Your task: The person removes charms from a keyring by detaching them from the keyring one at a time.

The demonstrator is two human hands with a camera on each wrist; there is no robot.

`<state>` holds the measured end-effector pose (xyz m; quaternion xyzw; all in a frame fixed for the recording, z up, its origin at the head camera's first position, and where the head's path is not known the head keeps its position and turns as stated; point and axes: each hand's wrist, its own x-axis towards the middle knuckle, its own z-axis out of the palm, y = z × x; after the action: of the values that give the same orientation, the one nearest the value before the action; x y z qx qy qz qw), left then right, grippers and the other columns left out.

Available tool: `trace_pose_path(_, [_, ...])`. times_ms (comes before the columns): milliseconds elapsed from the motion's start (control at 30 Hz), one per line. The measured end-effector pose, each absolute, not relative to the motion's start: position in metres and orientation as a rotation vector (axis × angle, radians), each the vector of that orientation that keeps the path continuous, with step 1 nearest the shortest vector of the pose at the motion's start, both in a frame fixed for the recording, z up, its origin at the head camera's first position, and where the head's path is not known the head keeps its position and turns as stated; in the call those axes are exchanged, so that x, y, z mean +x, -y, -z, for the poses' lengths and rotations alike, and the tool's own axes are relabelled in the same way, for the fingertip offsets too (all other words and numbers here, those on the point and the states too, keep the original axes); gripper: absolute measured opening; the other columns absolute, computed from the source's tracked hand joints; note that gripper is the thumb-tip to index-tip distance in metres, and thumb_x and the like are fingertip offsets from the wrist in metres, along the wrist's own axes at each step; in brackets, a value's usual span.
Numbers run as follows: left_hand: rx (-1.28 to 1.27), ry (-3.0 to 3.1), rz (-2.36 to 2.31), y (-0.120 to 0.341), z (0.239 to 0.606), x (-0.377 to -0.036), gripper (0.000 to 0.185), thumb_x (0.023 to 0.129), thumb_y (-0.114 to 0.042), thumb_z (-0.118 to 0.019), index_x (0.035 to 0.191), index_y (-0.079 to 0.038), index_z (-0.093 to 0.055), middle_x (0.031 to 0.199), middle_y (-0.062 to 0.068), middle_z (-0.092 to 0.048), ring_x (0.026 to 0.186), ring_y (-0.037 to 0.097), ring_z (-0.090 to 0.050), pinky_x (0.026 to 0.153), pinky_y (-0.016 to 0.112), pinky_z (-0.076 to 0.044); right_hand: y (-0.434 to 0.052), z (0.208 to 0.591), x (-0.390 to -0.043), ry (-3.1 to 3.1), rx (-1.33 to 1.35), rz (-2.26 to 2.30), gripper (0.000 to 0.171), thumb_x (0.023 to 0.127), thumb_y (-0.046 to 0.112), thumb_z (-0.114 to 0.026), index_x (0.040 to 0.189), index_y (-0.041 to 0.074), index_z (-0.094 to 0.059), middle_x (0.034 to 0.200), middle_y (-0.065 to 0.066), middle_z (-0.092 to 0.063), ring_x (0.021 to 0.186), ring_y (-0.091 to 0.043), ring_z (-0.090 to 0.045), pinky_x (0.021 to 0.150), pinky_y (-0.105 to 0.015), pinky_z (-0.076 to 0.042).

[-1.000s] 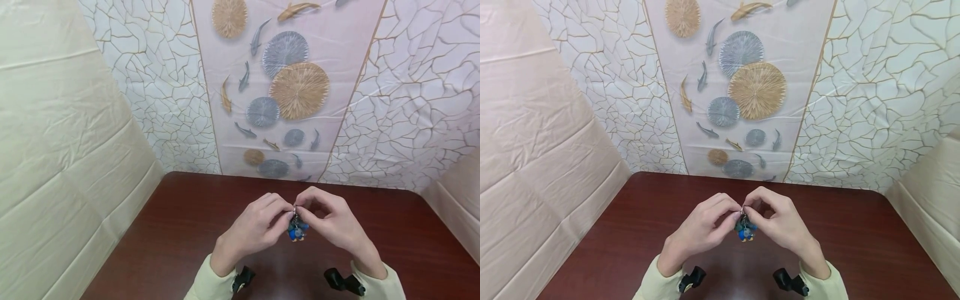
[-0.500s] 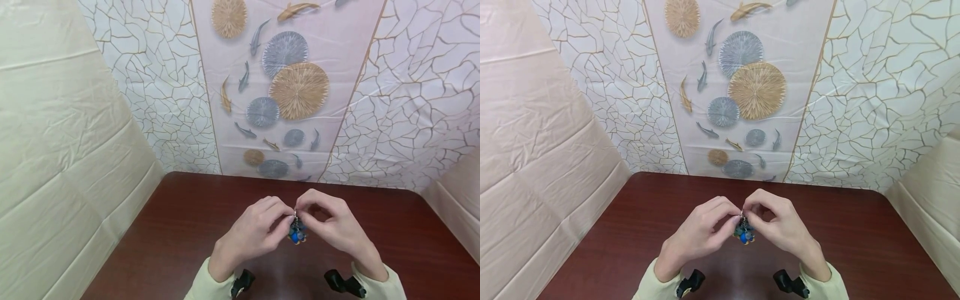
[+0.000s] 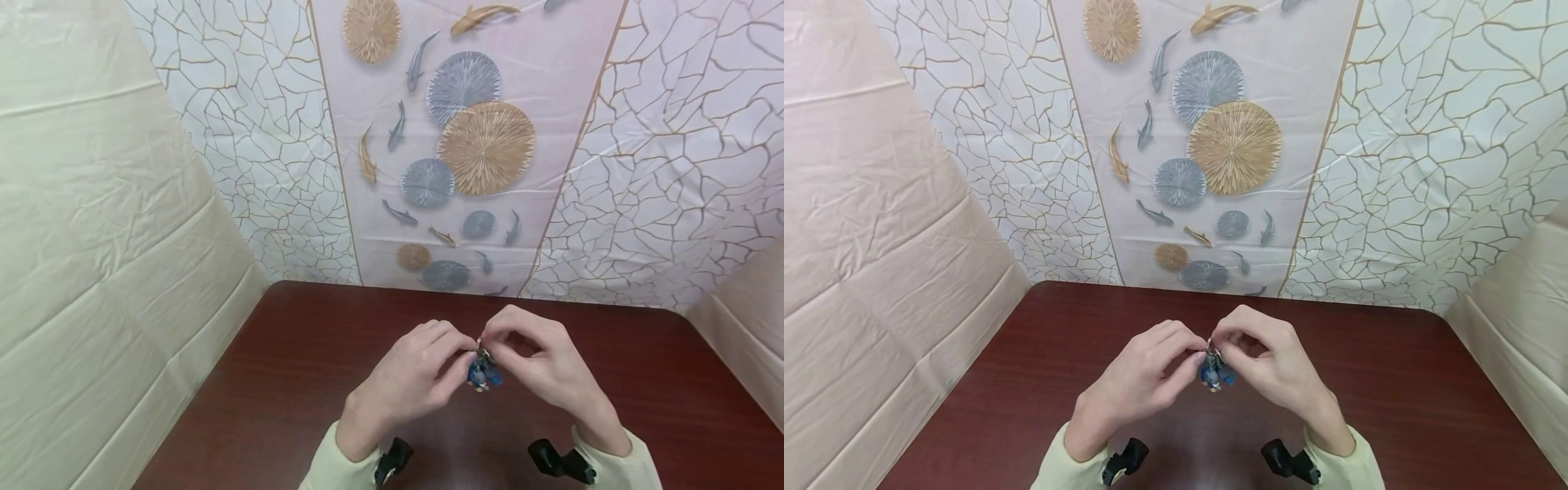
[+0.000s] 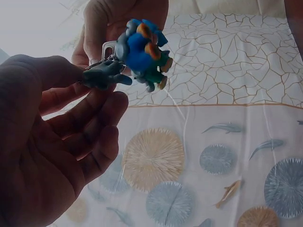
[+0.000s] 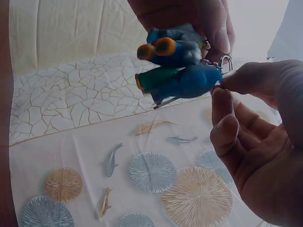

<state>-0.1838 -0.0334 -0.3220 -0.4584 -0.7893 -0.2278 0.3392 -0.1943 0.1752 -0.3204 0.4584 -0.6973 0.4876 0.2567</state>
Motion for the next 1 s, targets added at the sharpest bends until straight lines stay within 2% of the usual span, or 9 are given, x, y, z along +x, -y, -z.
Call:
trace_pose_path(400, [-1.183,2.034,0.574,0.0365,0.3228,-0.1866,0.008,0.093,-0.017,-0.063,0.098,-0.016,-0.069,0.09,-0.01,-0.062,0.082,0.004,-0.055,0.077,0.018,-0.046,-0.1744,0.3247,-0.1948,1.937,1.18,-1.323,0.039,0.069,-0.028,-0.065,0.09,0.005,-0.066,0.079,0.0,-0.059,0.065,-0.005,-0.051,0.05,-0.019,-0.041])
trace_pose_path(733, [-1.177,1.983,0.634,0.0401,0.322,-0.1893,0.007,0.089,-0.013,-0.064,0.094,-0.015,-0.068,0.086,-0.009,-0.062,0.079,0.004,-0.056,0.074,0.017,-0.045,-0.1716,0.3249,-0.1951,1.939,1.239,-1.307,0.041,0.069,-0.028,-0.066,0.092,0.006,-0.067,0.08,0.0,-0.061,0.069,-0.004,-0.052,0.051,-0.019,-0.041])
trace_pose_path(1000, [-1.189,1.964,0.731,0.0418,0.3226,-0.1935,0.006,0.09,-0.01,-0.063,0.094,-0.013,-0.067,0.086,-0.007,-0.062,0.081,0.005,-0.057,0.076,0.014,-0.047,-0.169,0.3277,-0.1925,2.063,1.158,-1.327,0.036,0.079,-0.017,-0.068,0.099,0.013,-0.066,0.088,0.002,-0.064,0.071,-0.003,-0.057,0.055,-0.019,-0.047])
